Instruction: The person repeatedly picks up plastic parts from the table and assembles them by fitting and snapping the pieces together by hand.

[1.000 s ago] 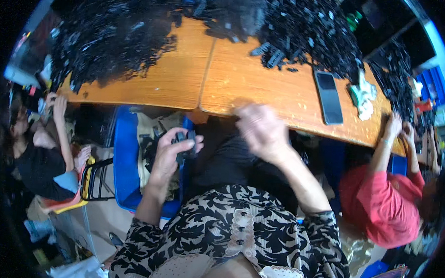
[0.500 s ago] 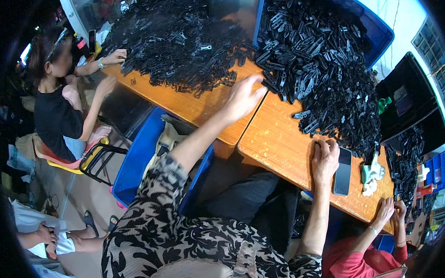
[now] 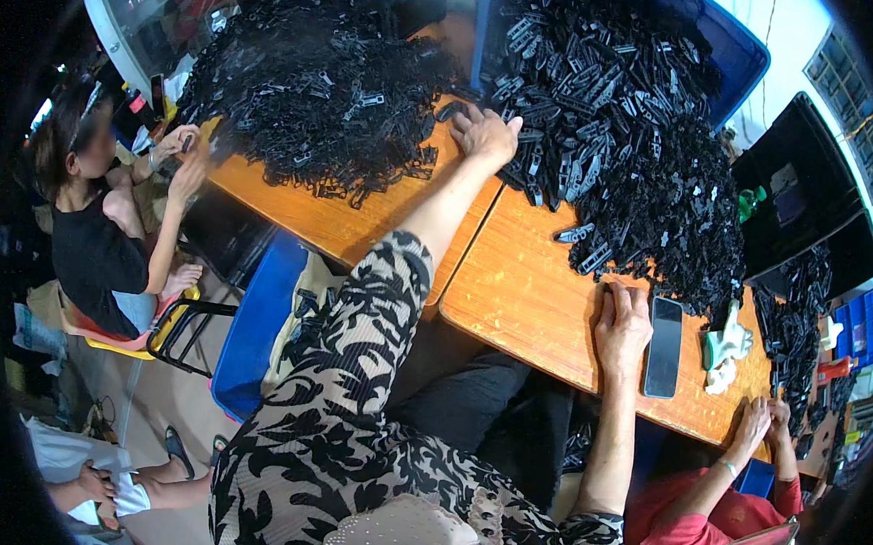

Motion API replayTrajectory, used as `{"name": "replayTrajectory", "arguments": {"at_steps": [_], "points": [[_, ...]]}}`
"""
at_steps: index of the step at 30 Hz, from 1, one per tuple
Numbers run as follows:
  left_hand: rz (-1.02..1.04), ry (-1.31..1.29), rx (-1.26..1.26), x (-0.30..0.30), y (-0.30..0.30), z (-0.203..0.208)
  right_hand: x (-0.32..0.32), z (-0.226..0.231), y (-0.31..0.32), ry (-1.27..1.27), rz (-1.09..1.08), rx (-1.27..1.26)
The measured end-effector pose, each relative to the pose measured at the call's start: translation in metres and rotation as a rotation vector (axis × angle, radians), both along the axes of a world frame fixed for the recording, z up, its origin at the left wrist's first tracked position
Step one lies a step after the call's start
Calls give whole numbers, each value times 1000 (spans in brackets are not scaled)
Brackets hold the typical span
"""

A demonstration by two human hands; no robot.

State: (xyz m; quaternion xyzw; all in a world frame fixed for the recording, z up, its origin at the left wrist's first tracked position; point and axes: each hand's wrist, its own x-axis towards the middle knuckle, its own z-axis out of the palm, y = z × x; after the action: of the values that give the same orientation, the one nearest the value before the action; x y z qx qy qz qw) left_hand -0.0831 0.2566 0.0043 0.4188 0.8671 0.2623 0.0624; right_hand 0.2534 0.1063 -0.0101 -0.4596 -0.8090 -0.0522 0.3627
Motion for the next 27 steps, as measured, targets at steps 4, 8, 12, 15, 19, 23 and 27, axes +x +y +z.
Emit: {"name": "replayTrajectory", "arguments": {"at_steps": [4, 8, 12, 15, 19, 23, 27], "points": [[-108, -91, -52, 28, -30, 19, 4, -1, -1, 12, -18, -29], [-107, 145, 10, -8, -43, 31, 5, -2, -1, -10, 4, -32], [-37, 226, 62, -47, -24, 9, 1, -2, -3, -9, 6, -50], [-47, 123, -226, -29, -17, 11, 3, -3, -2, -11, -6, -45], [-134, 157, -140, 18, -37, 3, 0, 1, -5, -2, -19, -28], [-256, 98, -43, 32, -51, 14, 5, -2, -2, -14, -41, -45], [-109, -64, 246, -16, -31, 30, 1, -1, -3, -15, -18, -53]]}}
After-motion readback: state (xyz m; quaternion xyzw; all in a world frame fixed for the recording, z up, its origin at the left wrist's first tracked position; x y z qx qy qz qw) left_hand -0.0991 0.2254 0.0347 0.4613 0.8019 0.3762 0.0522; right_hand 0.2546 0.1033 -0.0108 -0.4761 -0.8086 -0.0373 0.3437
